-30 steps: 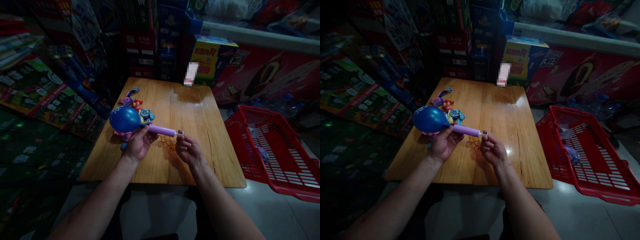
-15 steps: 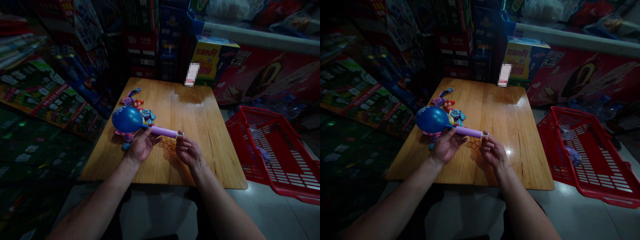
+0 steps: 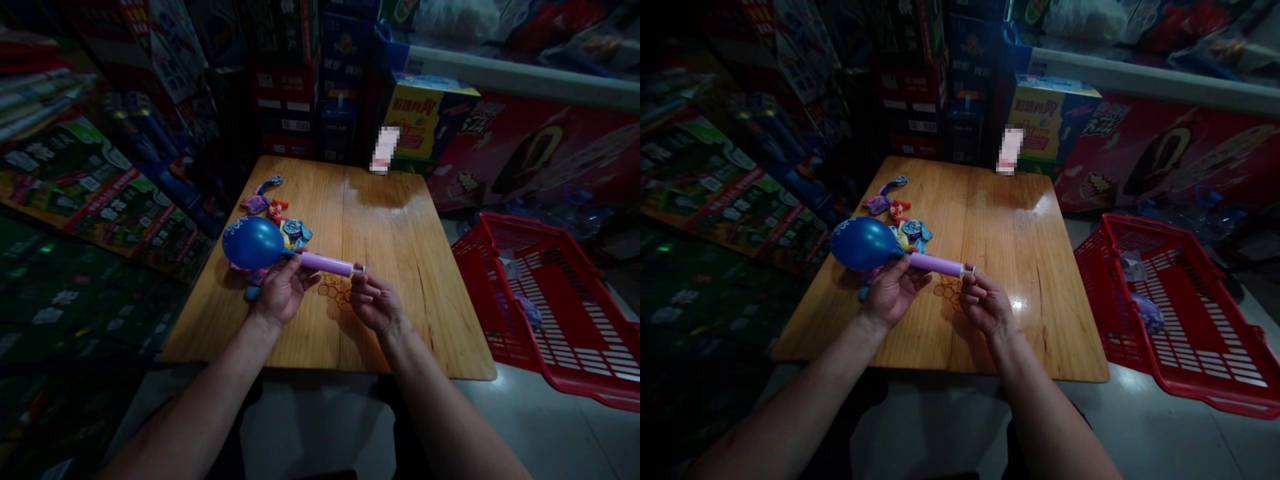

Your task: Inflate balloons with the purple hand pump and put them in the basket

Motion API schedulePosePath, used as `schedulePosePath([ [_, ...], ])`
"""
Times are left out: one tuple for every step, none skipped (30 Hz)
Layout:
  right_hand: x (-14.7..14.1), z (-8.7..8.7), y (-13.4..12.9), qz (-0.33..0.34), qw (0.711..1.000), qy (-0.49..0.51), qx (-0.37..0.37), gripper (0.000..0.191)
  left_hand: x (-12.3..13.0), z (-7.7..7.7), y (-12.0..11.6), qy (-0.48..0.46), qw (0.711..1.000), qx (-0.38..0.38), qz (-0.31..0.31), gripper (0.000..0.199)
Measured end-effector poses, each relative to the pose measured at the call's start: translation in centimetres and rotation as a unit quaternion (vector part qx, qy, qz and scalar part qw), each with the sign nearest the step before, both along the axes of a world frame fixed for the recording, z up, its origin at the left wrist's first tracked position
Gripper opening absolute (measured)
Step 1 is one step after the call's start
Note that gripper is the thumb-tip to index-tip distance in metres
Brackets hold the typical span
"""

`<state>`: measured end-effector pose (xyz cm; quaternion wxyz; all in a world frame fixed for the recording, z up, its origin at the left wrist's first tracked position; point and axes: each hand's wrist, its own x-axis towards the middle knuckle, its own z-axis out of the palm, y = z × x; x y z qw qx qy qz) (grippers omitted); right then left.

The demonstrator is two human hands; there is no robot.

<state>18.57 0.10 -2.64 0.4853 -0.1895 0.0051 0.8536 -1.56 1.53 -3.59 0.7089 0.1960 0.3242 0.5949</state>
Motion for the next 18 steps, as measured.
schedulePosePath([
  [0.1,0.2,0.1,0.000,1.000,-0.003,0.001,0.015,-0.1,0.0,0.2,-0.002,1.000,-0.003,0.006,0.027],
  [0.4,0.4,0.2,-0.001,1.000,-0.006,0.003,0.015,-0.2,0.1,0.4,-0.004,1.000,-0.005,0.011,0.026],
  [0.8,0.7,0.3,-0.002,1.000,-0.008,0.004,0.016,-0.5,0.2,0.7,-0.004,1.000,-0.006,0.014,0.025],
  [1.3,0.9,0.4,-0.006,1.000,-0.009,0.006,0.016,-0.9,0.3,1.0,-0.003,1.000,-0.006,0.019,0.026],
  [1.9,1.1,0.5,-0.013,1.000,-0.007,0.010,0.017,-1.3,0.4,1.3,-0.001,1.000,-0.003,0.026,0.026],
  [2.3,1.2,0.6,-0.022,1.000,-0.005,0.016,0.017,-1.7,0.5,1.5,0.002,0.999,0.002,0.038,0.027],
  [2.6,1.3,0.6,-0.032,0.999,-0.003,0.023,0.017,-1.9,0.6,1.6,0.004,0.999,0.008,0.050,0.028],
  [2.7,1.2,0.6,-0.037,0.999,-0.004,0.027,0.017,-2.1,0.7,1.6,0.005,0.998,0.015,0.059,0.028],
  [2.6,1.1,0.5,-0.036,0.999,-0.006,0.028,0.016,-2.1,0.7,1.4,0.006,0.998,0.018,0.059,0.029],
  [2.3,0.8,0.4,-0.029,0.999,-0.011,0.024,0.015,-2.0,0.7,1.2,0.008,0.999,0.019,0.050,0.030],
  [1.9,0.6,0.2,-0.019,1.000,-0.016,0.015,0.014,-1.7,0.6,1.0,0.009,0.999,0.016,0.035,0.030],
  [1.4,0.3,0.1,-0.009,1.000,-0.018,0.004,0.013,-1.4,0.6,0.7,0.011,1.000,0.012,0.020,0.029],
  [0.9,0.1,0.0,-0.003,1.000,-0.018,-0.006,0.013,-1.0,0.5,0.4,0.011,1.000,0.008,0.008,0.027],
  [0.4,0.0,-0.1,0.000,1.000,-0.014,-0.012,0.013,-0.6,0.5,0.2,0.011,1.000,0.004,0.004,0.026],
  [0.1,-0.1,-0.1,-0.003,1.000,-0.008,-0.015,0.013,-0.2,0.5,0.1,0.010,1.000,0.002,0.005,0.024],
  [-0.1,-0.1,-0.1,-0.007,1.000,0.000,-0.014,0.014,0.0,0.5,0.0,0.009,1.000,-0.001,0.010,0.023],
  [-0.1,0.0,0.0,-0.010,1.000,0.009,-0.011,0.015,0.2,0.5,0.1,0.006,1.000,-0.004,0.015,0.023],
  [0.1,0.1,0.1,-0.010,1.000,0.016,-0.007,0.015,0.2,0.6,0.2,0.004,1.000,-0.006,0.017,0.022],
])
